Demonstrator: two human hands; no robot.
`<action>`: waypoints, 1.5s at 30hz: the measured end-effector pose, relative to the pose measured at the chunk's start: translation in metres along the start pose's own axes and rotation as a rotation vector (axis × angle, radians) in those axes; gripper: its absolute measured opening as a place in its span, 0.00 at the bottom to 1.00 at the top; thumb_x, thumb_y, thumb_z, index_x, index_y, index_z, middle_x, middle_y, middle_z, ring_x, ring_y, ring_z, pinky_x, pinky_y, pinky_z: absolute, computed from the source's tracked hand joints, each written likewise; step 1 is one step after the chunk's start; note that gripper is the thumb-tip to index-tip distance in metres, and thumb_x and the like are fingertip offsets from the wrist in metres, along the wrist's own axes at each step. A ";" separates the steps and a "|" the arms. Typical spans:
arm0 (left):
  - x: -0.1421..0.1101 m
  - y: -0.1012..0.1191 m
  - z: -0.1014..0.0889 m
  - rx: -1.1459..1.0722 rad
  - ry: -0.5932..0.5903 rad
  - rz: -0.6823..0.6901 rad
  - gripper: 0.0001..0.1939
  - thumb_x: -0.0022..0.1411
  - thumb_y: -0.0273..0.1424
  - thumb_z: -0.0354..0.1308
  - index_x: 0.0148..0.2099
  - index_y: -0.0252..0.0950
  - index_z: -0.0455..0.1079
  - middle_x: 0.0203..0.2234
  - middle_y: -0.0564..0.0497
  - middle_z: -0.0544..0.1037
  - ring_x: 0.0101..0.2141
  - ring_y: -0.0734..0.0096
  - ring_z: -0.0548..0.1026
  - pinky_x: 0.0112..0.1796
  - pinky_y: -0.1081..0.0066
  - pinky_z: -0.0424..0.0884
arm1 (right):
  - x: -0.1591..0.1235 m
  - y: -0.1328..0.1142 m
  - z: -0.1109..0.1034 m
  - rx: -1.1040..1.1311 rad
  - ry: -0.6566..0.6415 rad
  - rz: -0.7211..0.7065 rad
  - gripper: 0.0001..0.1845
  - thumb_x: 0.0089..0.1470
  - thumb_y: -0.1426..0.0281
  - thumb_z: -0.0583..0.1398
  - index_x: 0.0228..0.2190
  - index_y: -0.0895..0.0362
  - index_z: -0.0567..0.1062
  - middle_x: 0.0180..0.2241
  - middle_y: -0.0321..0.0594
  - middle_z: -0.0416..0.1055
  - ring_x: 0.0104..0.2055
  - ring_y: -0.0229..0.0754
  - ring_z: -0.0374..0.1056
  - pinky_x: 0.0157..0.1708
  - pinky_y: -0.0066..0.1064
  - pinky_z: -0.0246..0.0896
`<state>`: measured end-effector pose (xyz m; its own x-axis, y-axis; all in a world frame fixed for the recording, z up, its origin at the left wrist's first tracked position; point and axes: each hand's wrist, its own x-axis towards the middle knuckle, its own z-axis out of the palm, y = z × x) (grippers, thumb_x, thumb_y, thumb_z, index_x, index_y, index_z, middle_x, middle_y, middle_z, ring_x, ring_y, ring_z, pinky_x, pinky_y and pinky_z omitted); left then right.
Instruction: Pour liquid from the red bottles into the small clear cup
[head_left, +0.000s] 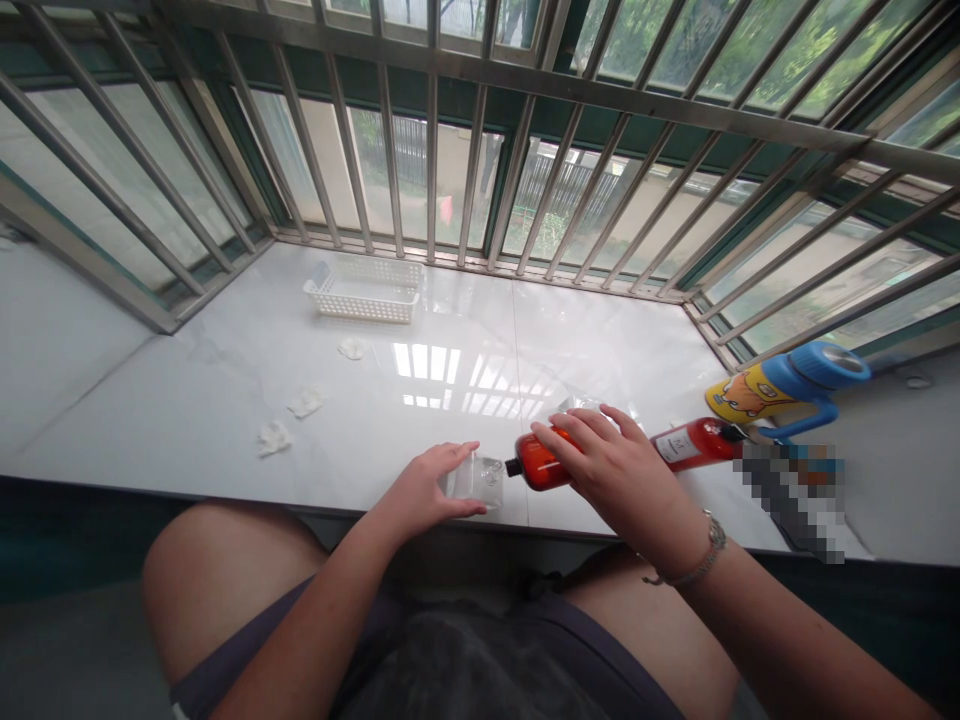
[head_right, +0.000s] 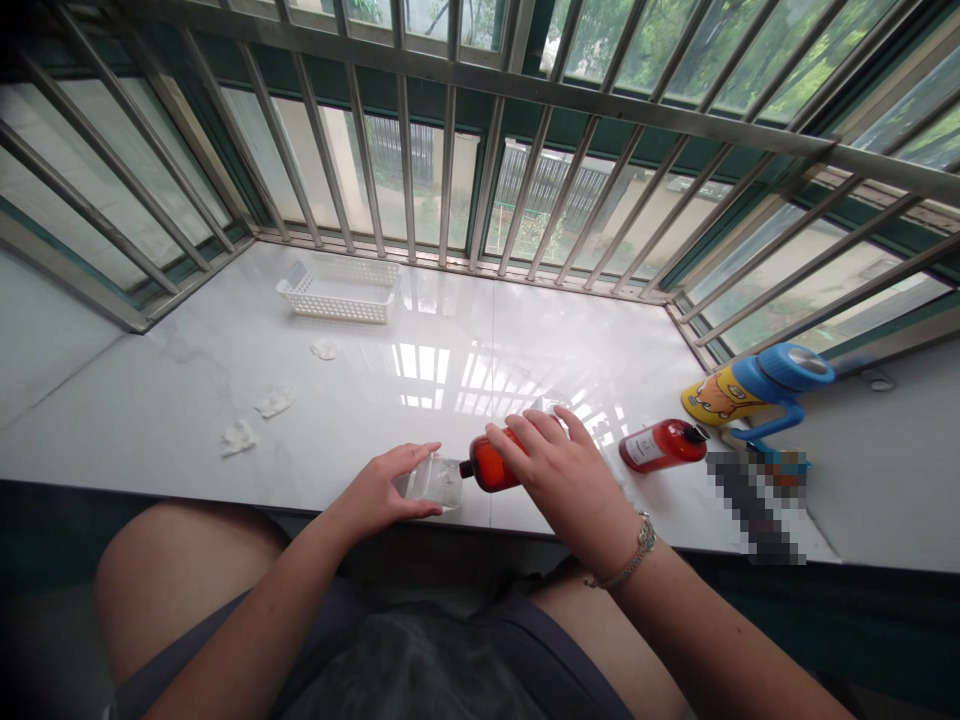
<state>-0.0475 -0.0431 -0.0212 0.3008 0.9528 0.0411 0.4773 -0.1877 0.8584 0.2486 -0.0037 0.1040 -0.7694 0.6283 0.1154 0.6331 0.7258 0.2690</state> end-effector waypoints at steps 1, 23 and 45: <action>0.000 0.000 0.000 0.000 0.001 0.002 0.45 0.53 0.46 0.79 0.70 0.46 0.70 0.63 0.46 0.79 0.62 0.49 0.76 0.66 0.53 0.71 | 0.000 0.000 -0.001 0.002 -0.004 0.000 0.30 0.65 0.78 0.61 0.66 0.52 0.69 0.60 0.47 0.75 0.62 0.56 0.68 0.66 0.53 0.53; 0.001 -0.003 0.001 -0.005 0.001 0.006 0.46 0.53 0.47 0.79 0.71 0.47 0.70 0.64 0.46 0.78 0.64 0.47 0.75 0.67 0.52 0.70 | 0.003 -0.001 -0.005 -0.018 0.006 -0.019 0.33 0.63 0.82 0.59 0.66 0.52 0.68 0.60 0.47 0.75 0.62 0.57 0.68 0.65 0.54 0.54; 0.000 -0.002 0.001 -0.006 -0.005 0.006 0.46 0.53 0.47 0.79 0.71 0.47 0.69 0.65 0.46 0.77 0.64 0.48 0.75 0.68 0.52 0.69 | 0.008 -0.003 -0.012 -0.060 0.025 -0.047 0.31 0.63 0.82 0.58 0.65 0.52 0.69 0.58 0.46 0.76 0.61 0.56 0.68 0.64 0.54 0.54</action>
<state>-0.0479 -0.0425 -0.0236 0.3074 0.9506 0.0440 0.4706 -0.1920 0.8612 0.2394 -0.0037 0.1158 -0.8003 0.5864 0.1255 0.5909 0.7355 0.3315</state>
